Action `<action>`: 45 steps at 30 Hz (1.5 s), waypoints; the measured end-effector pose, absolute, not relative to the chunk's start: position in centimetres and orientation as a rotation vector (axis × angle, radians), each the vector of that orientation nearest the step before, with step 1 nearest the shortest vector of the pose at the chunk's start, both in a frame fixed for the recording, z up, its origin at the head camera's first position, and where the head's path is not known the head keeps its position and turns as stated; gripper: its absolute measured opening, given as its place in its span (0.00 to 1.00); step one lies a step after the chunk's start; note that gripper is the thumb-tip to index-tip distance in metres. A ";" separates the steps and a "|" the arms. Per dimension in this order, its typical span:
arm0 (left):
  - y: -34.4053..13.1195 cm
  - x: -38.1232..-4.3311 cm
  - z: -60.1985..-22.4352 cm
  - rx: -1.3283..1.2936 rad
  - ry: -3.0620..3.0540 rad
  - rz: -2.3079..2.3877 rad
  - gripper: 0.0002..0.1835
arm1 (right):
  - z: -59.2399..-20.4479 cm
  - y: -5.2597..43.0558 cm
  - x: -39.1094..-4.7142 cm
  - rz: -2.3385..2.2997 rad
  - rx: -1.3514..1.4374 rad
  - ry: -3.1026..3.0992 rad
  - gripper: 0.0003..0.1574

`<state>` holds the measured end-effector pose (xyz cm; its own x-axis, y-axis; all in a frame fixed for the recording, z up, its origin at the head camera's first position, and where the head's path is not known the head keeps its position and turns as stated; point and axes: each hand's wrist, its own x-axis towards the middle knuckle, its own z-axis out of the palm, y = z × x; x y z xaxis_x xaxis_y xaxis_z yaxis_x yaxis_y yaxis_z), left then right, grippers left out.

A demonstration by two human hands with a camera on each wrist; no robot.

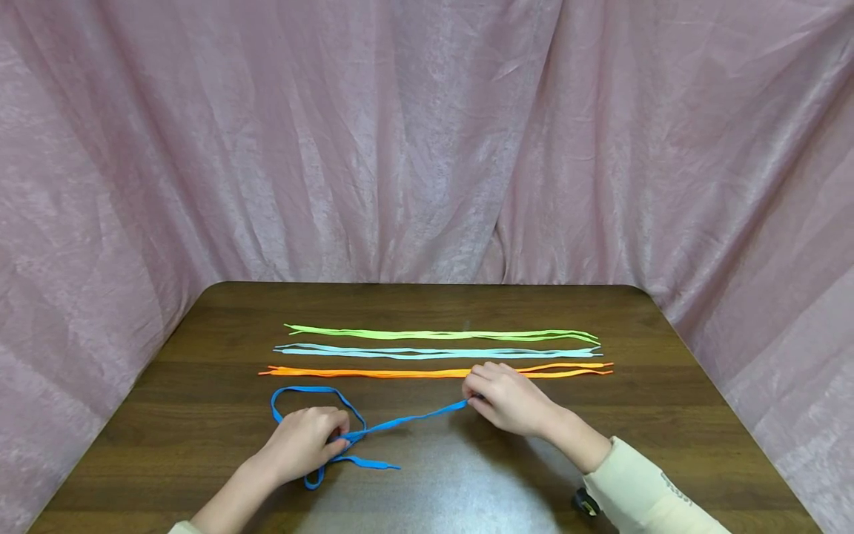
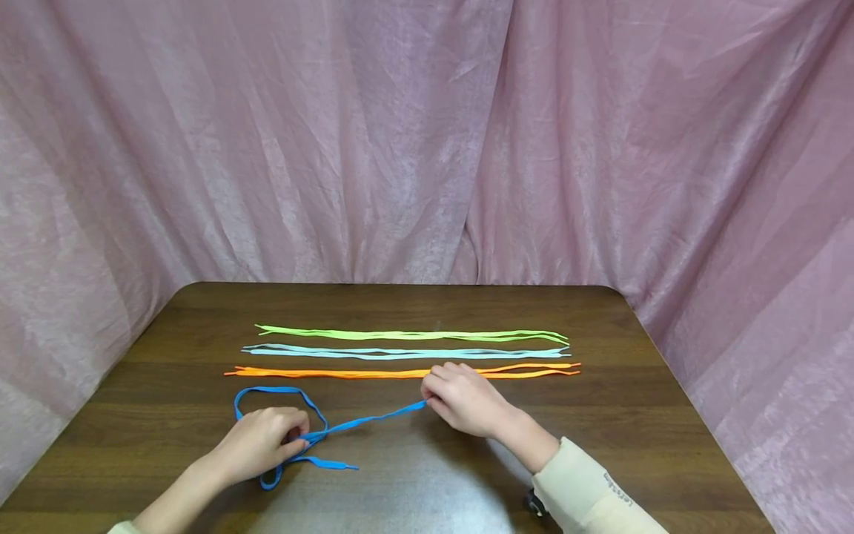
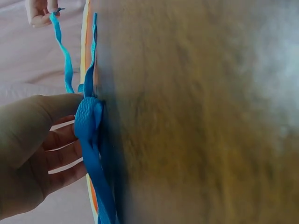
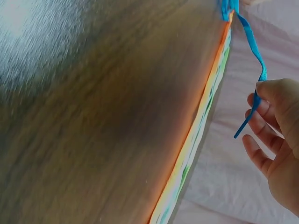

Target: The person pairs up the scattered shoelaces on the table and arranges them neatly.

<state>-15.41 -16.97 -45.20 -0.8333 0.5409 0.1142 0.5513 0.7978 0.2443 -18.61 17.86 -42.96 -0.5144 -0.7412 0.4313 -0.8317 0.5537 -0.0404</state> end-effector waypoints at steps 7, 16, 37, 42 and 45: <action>-17.1 -14.7 -45.0 -0.924 -2.969 -0.549 0.09 | -42.6 19.3 -18.8 0.377 1.254 -2.435 0.07; -17.2 -14.1 -44.9 -0.934 -2.971 -0.556 0.07 | -42.4 20.8 -18.6 0.403 1.171 -2.444 0.11; -18.8 -13.6 -42.8 -0.916 -2.818 -0.516 0.04 | -42.0 26.4 -18.0 0.518 0.979 -2.471 0.13; -19.4 -13.7 -42.4 -0.866 -2.821 -0.485 0.04 | -42.4 27.8 -17.8 0.501 0.926 -2.487 0.16; -19.7 -13.9 -42.2 -0.835 -2.829 -0.488 0.03 | -42.5 28.7 -17.6 0.505 0.871 -2.507 0.15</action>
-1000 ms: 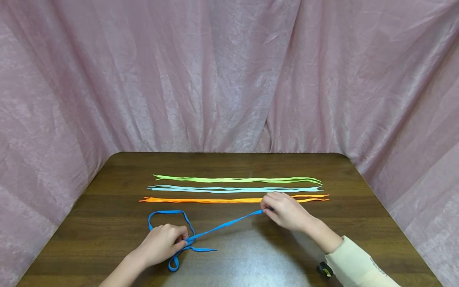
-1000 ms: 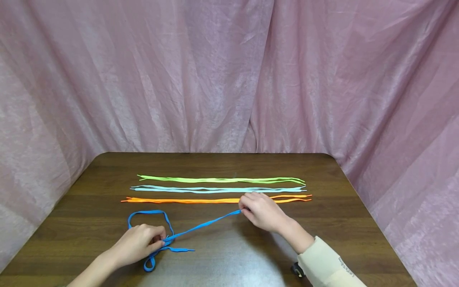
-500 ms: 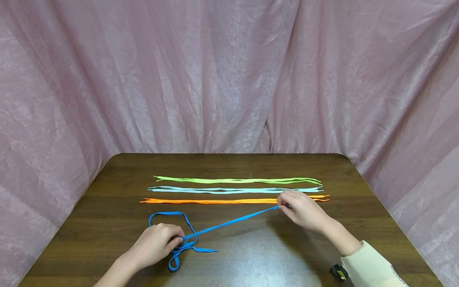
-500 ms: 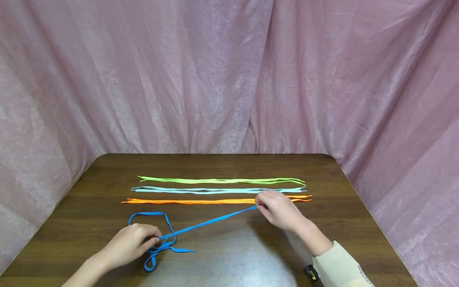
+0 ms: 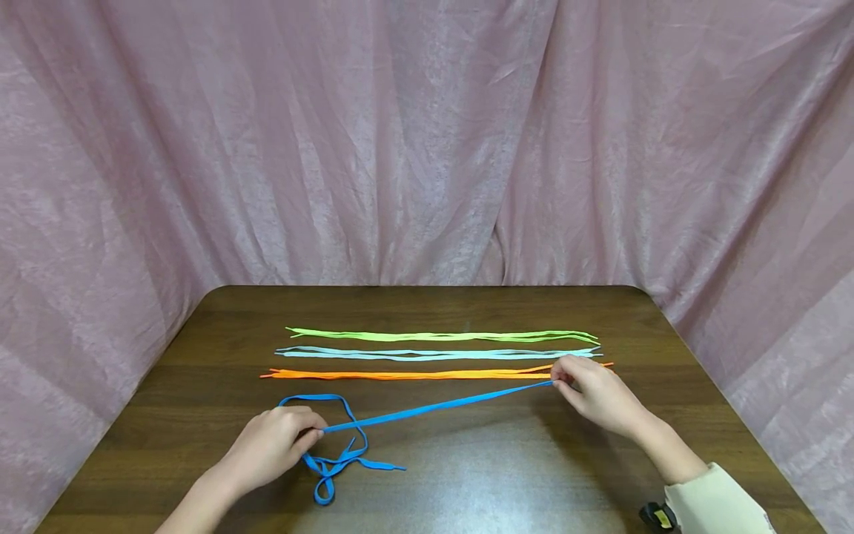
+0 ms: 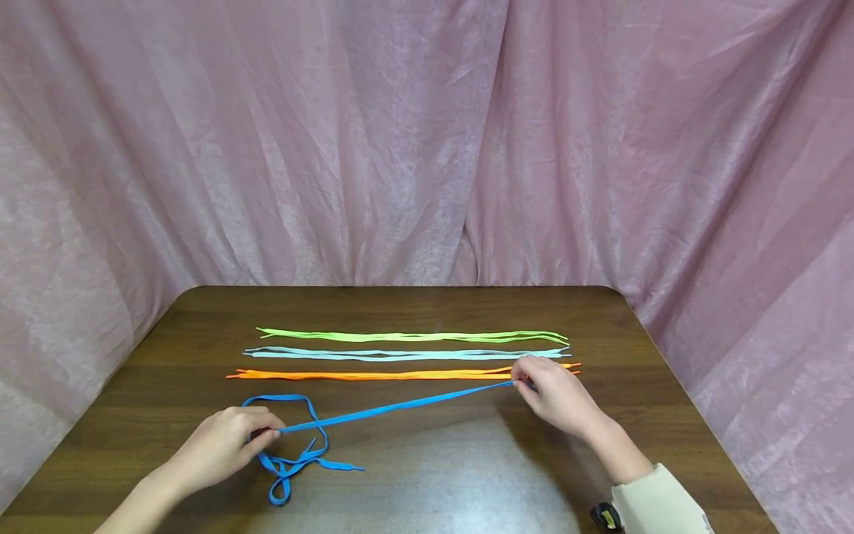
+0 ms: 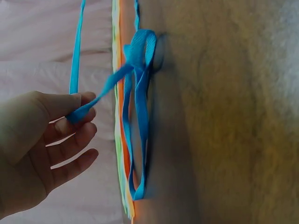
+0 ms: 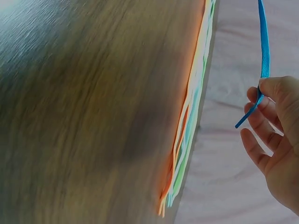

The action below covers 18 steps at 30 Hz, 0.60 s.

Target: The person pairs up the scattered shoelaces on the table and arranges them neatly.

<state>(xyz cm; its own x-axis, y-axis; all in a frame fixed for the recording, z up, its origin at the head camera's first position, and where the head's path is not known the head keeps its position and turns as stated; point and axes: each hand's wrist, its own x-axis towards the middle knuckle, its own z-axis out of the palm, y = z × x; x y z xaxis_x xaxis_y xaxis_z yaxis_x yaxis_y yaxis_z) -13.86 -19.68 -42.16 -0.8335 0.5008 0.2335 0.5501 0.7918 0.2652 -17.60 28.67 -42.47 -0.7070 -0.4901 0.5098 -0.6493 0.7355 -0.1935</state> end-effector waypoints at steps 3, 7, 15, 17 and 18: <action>-20.0 -14.1 -42.0 -0.810 -2.830 -0.494 0.03 | -42.5 29.5 -17.3 0.500 0.818 -2.522 0.13; -20.4 -14.2 -41.7 -0.767 -2.857 -0.510 0.03 | -42.4 30.6 -17.2 0.485 0.769 -2.524 0.12; -21.3 -14.1 -41.4 -0.711 -2.860 -0.506 0.04 | -42.0 32.3 -16.8 0.466 0.667 -2.527 0.16; -21.5 -14.1 -41.3 -0.701 -2.842 -0.492 0.05 | -42.0 32.6 -16.8 0.465 0.658 -2.525 0.16; -21.7 -14.1 -41.3 -0.697 -2.831 -0.487 0.05 | -42.0 32.8 -16.8 0.466 0.661 -2.520 0.15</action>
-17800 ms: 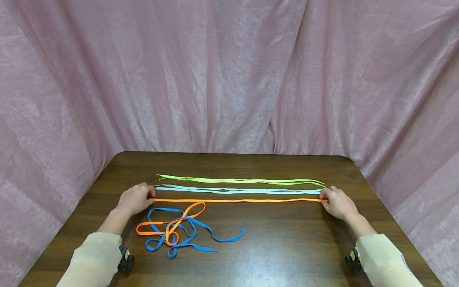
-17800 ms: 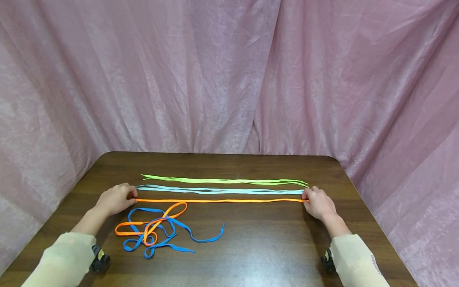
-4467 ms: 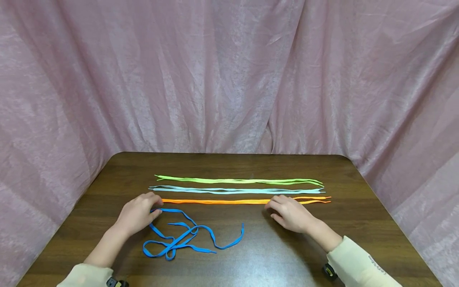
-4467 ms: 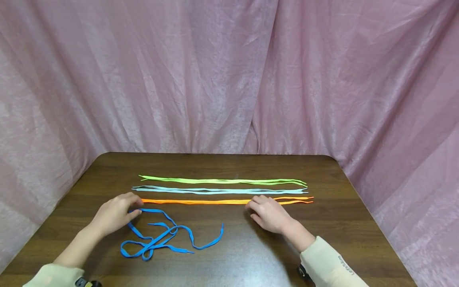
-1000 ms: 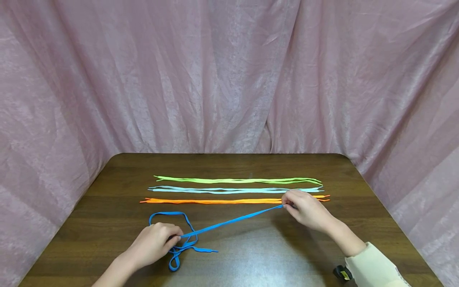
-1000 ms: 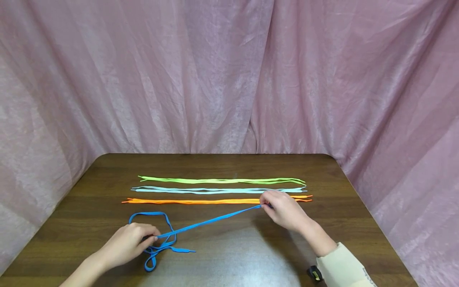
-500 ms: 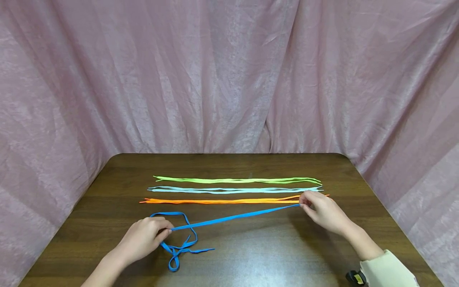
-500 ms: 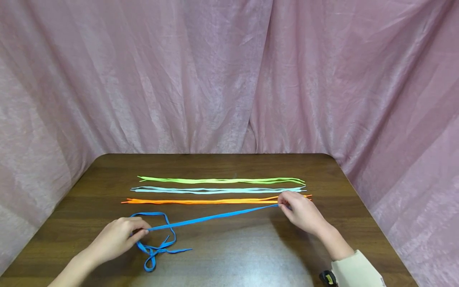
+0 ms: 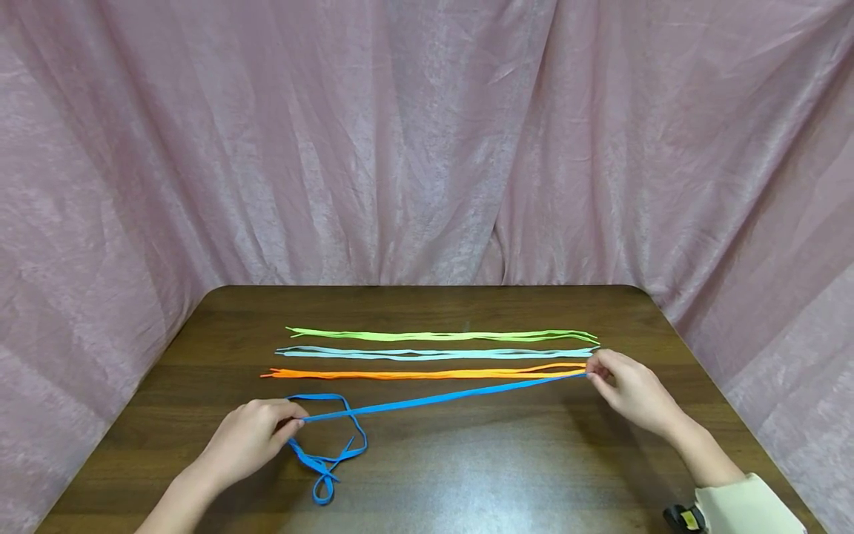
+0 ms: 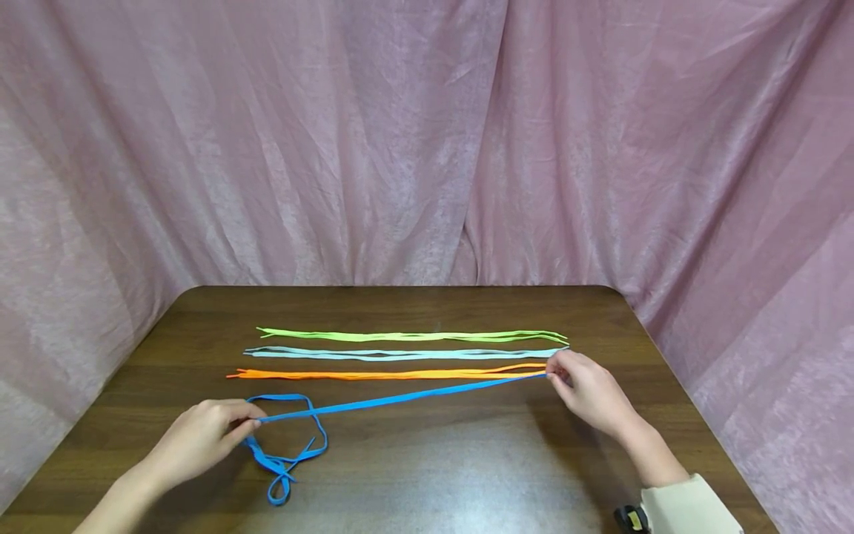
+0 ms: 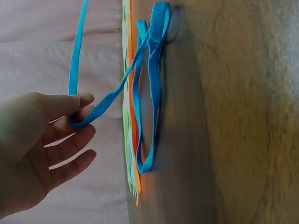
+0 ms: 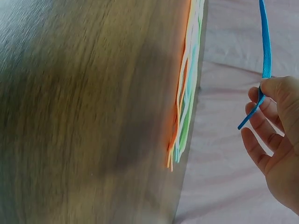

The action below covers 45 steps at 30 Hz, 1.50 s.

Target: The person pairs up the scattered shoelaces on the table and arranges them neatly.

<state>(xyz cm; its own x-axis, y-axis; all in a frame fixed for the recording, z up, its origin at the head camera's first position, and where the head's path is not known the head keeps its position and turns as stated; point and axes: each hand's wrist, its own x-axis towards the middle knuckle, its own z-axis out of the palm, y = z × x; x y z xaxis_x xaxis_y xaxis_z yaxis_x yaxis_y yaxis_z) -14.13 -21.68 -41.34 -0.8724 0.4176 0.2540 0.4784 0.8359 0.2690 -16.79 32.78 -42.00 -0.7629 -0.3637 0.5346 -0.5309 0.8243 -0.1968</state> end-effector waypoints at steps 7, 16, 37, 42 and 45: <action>-22.7 -14.7 -40.9 -0.665 -2.788 -0.440 0.05 | -42.6 33.9 -16.7 0.475 0.635 -2.533 0.07; -24.9 -16.6 -40.9 -0.590 -2.841 -0.431 0.04 | -43.1 35.2 -16.9 0.472 0.603 -2.586 0.16; -27.5 -20.9 -42.8 -0.452 -2.959 -0.436 0.06 | -44.8 36.4 -18.6 0.452 0.573 -2.629 0.13; -27.7 -21.7 -43.3 -0.427 -2.966 -0.429 0.04 | -45.2 36.4 -19.1 0.422 0.585 -2.648 0.14; -27.8 -22.1 -43.6 -0.410 -2.976 -0.418 0.04 | -45.5 36.4 -19.4 0.409 0.594 -2.648 0.15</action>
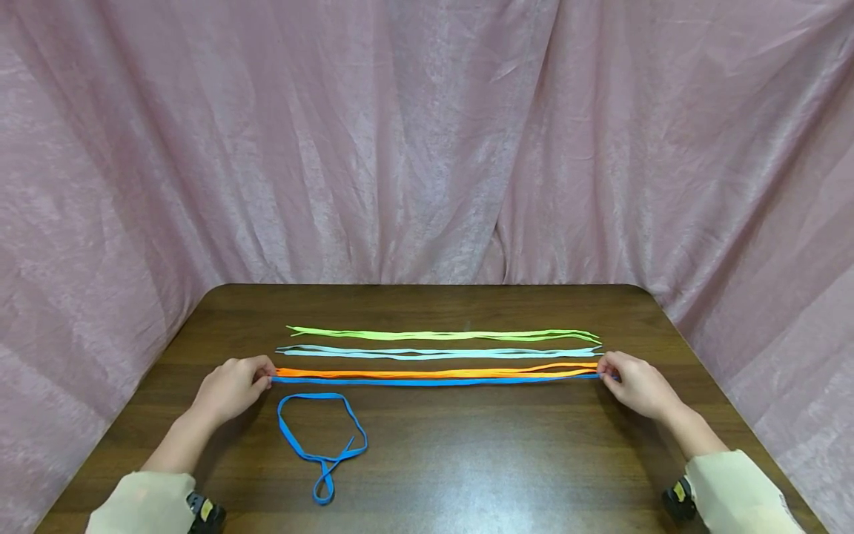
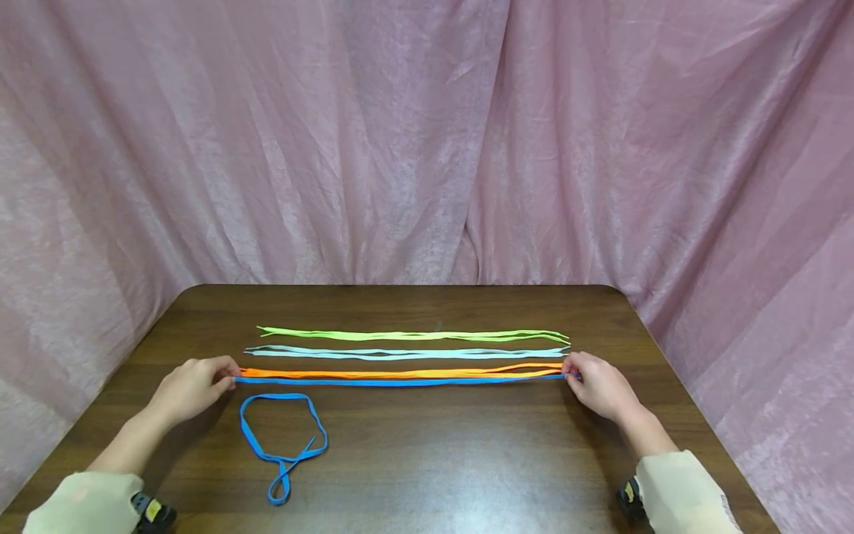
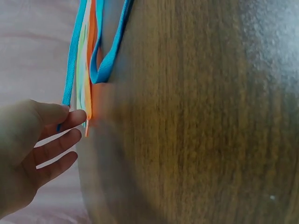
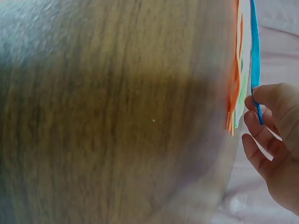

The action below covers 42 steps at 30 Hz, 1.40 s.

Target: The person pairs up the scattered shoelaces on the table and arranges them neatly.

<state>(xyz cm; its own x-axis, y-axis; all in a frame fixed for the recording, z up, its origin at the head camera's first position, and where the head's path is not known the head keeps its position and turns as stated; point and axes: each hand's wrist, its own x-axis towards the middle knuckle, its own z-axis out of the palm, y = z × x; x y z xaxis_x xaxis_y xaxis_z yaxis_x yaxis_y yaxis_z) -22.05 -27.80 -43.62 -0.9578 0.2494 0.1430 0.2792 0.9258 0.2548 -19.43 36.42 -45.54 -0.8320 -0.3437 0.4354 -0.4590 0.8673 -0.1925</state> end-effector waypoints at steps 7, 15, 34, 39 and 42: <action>-27.7 -22.6 -44.0 -0.382 -3.010 -0.406 0.03 | -46.2 36.4 -19.8 0.411 0.617 -2.655 0.16; -27.5 -22.5 -44.2 -0.382 -3.023 -0.408 0.03 | -46.4 36.5 -19.6 0.399 0.620 -2.673 0.16; -27.7 -21.7 -45.2 -0.415 -2.987 -0.375 0.07 | -46.9 37.1 -18.7 0.415 0.635 -2.639 0.20; -27.9 -21.6 -45.4 -0.406 -2.953 -0.352 0.07 | -47.1 37.2 -18.7 0.420 0.648 -2.650 0.20; -28.0 -21.6 -45.5 -0.399 -2.944 -0.346 0.07 | -47.0 37.1 -18.7 0.425 0.668 -2.653 0.19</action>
<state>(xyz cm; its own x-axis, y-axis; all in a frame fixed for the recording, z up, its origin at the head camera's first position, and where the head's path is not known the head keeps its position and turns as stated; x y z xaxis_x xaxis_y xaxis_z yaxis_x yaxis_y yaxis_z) -21.57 -28.03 -45.47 -0.9532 0.2439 0.1786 0.2786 0.9380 0.2061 -18.69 37.08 -47.04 -0.8188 -0.3906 0.4207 -0.5024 0.8421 -0.1959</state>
